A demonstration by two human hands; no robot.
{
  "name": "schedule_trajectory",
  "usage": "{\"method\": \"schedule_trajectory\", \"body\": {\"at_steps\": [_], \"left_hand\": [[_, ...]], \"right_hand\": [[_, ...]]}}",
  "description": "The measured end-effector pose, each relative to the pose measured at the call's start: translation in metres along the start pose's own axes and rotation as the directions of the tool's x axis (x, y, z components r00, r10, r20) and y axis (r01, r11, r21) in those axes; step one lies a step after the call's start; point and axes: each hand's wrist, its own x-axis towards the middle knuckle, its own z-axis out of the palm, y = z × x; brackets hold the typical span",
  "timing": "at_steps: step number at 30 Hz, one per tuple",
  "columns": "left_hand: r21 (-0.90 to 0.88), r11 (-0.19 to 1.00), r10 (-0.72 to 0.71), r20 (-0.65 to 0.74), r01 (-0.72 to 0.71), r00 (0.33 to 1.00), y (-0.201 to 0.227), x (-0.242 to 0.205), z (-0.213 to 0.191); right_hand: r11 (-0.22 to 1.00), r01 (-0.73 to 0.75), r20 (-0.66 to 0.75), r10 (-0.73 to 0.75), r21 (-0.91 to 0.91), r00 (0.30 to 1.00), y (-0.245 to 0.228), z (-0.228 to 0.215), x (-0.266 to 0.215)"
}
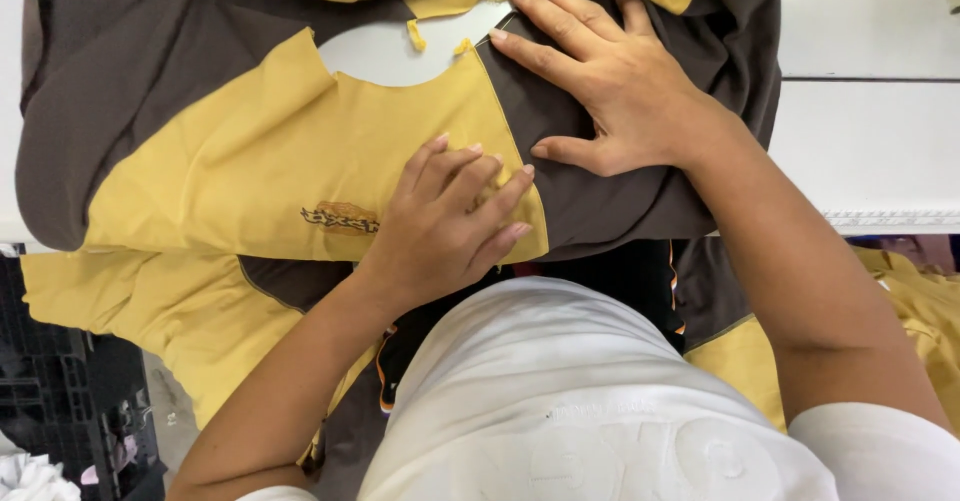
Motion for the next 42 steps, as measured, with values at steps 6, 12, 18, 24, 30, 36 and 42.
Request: {"method": "schedule_trajectory", "body": {"at_steps": [6, 12, 18, 24, 30, 36, 42], "left_hand": [[0.165, 0.970, -0.199, 0.109, 0.180, 0.974, -0.042, 0.032, 0.001], [0.059, 0.968, -0.249, 0.283, 0.243, 0.926, -0.103, 0.054, -0.020], [0.012, 0.995, -0.102, 0.148, 0.101, 0.984, -0.135, 0.055, -0.011], [0.038, 0.992, -0.121, 0.112, 0.117, 0.986, -0.136, 0.055, -0.005], [0.106, 0.981, -0.173, 0.137, 0.159, 0.975, -0.130, 0.059, -0.005], [0.072, 0.981, -0.186, 0.114, 0.179, 0.976, -0.129, 0.060, -0.005], [0.055, 0.983, -0.181, 0.093, 0.177, 0.979, -0.128, 0.061, -0.006]], "right_hand": [[0.989, 0.117, -0.205, -0.095, 0.095, 0.974, -0.010, -0.004, -0.009], [0.972, 0.204, -0.142, -0.220, -0.118, 0.965, -0.046, 0.011, -0.017], [0.983, 0.178, -0.217, -0.182, -0.038, 0.959, -0.040, 0.009, -0.008], [0.972, 0.199, -0.178, -0.219, -0.127, 0.959, -0.042, 0.008, -0.008], [0.953, 0.260, -0.146, -0.282, -0.154, 0.948, -0.044, 0.005, -0.010], [0.951, 0.287, -0.141, -0.302, -0.117, 0.943, -0.048, 0.001, -0.011], [0.943, 0.315, -0.140, -0.327, -0.104, 0.935, -0.048, 0.002, -0.013]]}}
